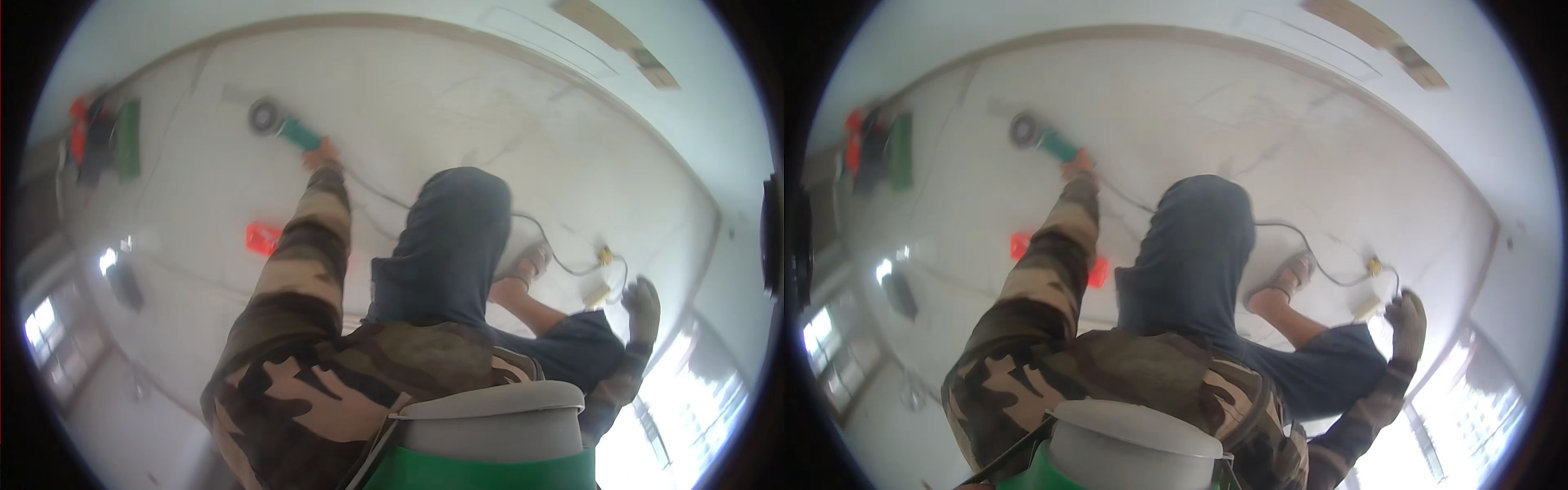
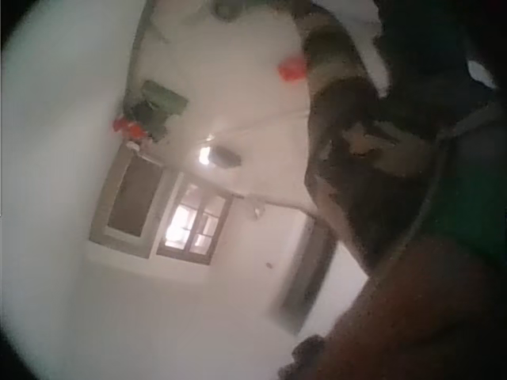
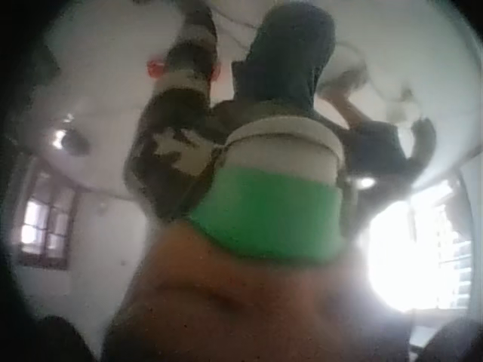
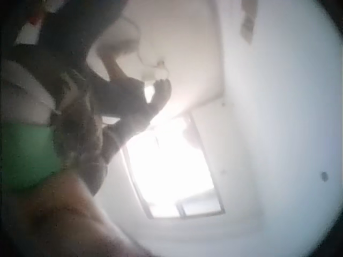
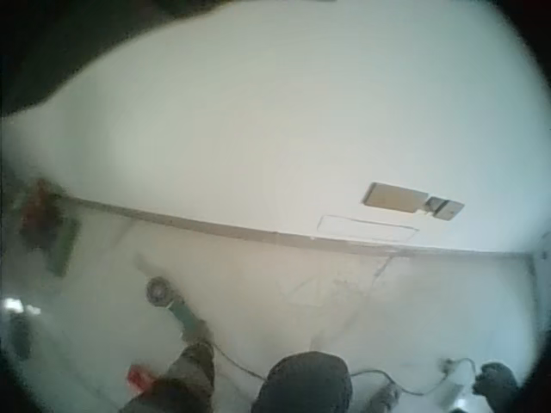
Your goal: The person is marking a wall for an electrical outlet and then using tools to prepare the site for installation.
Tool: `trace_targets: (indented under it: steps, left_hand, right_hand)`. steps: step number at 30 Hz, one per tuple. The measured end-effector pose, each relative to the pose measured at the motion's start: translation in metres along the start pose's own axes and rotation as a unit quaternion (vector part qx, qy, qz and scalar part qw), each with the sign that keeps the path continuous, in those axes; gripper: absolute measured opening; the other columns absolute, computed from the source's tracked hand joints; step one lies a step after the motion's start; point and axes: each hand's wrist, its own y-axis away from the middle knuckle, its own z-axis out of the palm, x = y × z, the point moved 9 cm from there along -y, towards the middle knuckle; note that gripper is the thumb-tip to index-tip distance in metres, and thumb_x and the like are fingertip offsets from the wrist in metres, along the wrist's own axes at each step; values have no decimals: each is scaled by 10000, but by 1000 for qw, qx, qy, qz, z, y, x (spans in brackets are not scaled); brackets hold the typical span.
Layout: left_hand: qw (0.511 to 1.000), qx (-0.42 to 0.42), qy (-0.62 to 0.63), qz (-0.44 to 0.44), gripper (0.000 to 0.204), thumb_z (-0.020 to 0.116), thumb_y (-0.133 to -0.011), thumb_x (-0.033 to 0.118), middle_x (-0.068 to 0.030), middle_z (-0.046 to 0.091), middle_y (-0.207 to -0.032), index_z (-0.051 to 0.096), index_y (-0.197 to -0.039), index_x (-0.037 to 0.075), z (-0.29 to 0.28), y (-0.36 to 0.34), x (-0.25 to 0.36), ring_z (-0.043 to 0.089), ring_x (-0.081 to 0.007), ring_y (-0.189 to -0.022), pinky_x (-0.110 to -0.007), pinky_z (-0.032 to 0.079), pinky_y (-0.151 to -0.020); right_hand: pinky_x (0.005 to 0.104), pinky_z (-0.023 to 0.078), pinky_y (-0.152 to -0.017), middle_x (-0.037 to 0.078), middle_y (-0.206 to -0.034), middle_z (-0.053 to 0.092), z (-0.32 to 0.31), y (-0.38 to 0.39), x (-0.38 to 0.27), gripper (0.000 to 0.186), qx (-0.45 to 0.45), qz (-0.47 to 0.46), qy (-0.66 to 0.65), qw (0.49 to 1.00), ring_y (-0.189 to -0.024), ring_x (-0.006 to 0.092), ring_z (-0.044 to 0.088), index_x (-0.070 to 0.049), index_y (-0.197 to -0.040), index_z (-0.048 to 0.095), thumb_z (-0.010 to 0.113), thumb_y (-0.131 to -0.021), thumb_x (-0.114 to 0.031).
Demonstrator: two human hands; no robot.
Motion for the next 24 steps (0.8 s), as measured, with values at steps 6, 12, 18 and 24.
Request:
trace_targets:
  steps: [6, 12, 18, 24]
  left_hand:
    - [994, 4, 96, 47, 622, 700, -747, 413, -187, 615, -1079, 523, -1111, -58, 6, -2, 3, 613, -331, -991, -466, 510, -830]
    - [993, -61, 99, -10, 685, 714, -755, 383, -213, 622, -1106, 468, -1182, -93, 21, 18, -9, 632, -353, -982, -463, 525, -823]
    - [982, -87, 168, -12, 728, 713, -762, 391, -246, 595, -1135, 405, -1212, -93, 37, 2, -25, 621, -385, -996, -455, 529, -818]
    - [982, -93, 155, -58, 705, 703, -790, 424, -204, 546, -1189, 410, -1225, -47, 25, 11, -29, 585, -359, -1008, -483, 514, -818]
  right_hand:
    - [289, 532, -722, 118, -971, 616, 4, 11, 1, 420, 30, 28, -65, 997, -831, 184, 641, 42, -1214, 538, 558, -924, -262]
    - [283, 525, -731, 97, -970, 611, 23, 21, -10, 426, -27, 30, -7, 999, -820, 162, 629, 52, -1196, 542, 575, -901, -254]
    - [273, 522, -732, 86, -952, 609, 27, 21, -13, 405, -40, 5, -15, 999, -812, 149, 623, 51, -1173, 549, 574, -905, -251]
    - [280, 523, -737, 98, -953, 604, 26, 6, -7, 432, -59, 5, 6, 998, -818, 157, 624, 57, -1201, 530, 577, -911, -259]
